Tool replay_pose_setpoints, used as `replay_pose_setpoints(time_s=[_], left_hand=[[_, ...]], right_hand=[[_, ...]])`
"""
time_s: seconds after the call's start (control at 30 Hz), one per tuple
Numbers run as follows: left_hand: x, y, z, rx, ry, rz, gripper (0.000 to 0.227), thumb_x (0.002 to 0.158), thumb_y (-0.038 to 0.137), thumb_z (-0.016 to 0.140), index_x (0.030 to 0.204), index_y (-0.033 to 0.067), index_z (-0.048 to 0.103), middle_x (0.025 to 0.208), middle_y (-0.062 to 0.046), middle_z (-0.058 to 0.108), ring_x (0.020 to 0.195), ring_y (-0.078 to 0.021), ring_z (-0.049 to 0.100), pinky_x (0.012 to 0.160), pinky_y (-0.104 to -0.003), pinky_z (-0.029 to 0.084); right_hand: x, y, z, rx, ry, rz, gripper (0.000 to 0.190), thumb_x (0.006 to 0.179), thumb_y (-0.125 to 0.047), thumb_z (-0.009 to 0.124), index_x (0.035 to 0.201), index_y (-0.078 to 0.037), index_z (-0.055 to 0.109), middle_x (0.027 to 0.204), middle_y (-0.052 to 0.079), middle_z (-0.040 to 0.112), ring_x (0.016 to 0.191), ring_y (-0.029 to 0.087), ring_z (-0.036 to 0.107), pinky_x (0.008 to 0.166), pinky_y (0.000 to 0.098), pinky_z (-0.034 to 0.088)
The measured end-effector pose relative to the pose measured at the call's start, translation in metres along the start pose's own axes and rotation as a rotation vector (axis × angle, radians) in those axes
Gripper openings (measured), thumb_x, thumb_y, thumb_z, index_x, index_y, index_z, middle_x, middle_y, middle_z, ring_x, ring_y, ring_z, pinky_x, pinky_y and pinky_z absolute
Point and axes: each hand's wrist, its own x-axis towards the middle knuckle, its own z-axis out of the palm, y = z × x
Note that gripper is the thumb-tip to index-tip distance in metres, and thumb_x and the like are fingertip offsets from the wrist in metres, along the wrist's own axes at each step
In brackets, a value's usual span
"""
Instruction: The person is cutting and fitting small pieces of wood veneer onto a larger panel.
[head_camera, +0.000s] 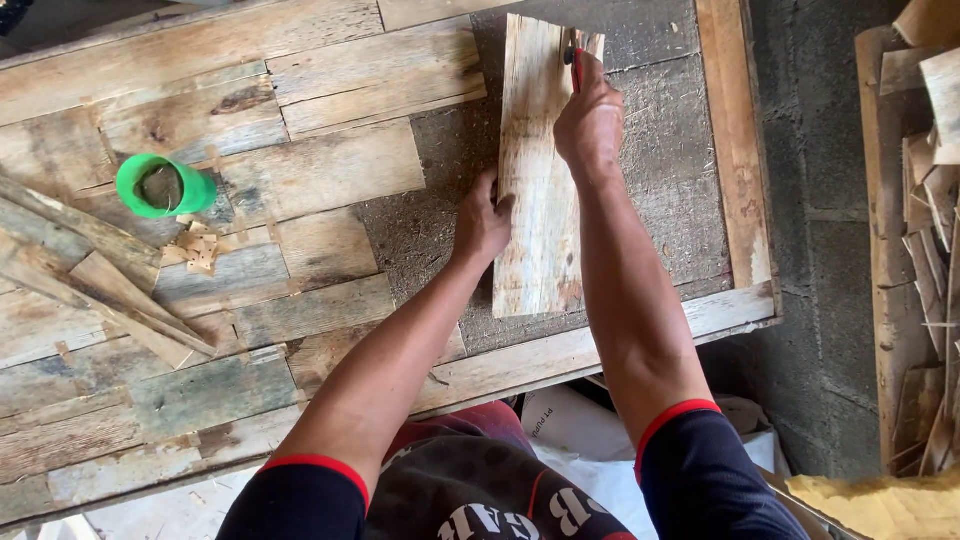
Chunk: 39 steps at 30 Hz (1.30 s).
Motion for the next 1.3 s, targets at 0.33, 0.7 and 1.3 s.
replay_pose_setpoints(time_s=[0.33, 0.7, 1.3], left_hand=[[-0.042, -0.048, 0.001, 0.758, 0.061, 0.663, 0.079, 0.088, 0.038, 0.081, 0.150, 0.0089, 0.043, 0.158, -0.020, 0.047, 0.144, -0.0353, 0.049, 0.124, -0.044, 0.043], [-0.053, -0.048, 0.009, 1.092, -0.349, 0.576, 0.106, 0.083, 0.045, 0.081, 0.166, 0.0330, 0.016, 0.173, -0.013, -0.001, 0.159, -0.0343, 0.001, 0.130, -0.043, 0.003], [-0.051, -0.065, 0.014, 0.916, -0.276, 0.619, 0.110, 0.076, 0.036, 0.090, 0.163, 0.0346, 0.024, 0.173, -0.011, 0.001, 0.160, -0.0324, 0.004, 0.131, -0.041, 0.006]], right_hand=[[0.013, 0.019, 0.040, -1.142, -0.053, -0.142, 0.062, 0.103, -0.009, 0.021, 0.164, -0.010, 0.017, 0.169, 0.008, 0.024, 0.055, -0.001, 0.041, 0.037, 0.0187, 0.034], [0.015, 0.015, 0.047, -0.474, -0.059, 0.043, 0.048, 0.109, -0.012, 0.044, 0.157, -0.010, 0.040, 0.131, 0.010, 0.068, 0.050, 0.000, 0.037, 0.033, 0.0173, 0.032], [0.011, 0.014, 0.046, -0.110, -0.018, 0.091, 0.051, 0.102, 0.006, 0.051, 0.150, -0.010, 0.053, 0.121, 0.013, 0.072, 0.052, 0.003, 0.040, 0.036, 0.0182, 0.036]])
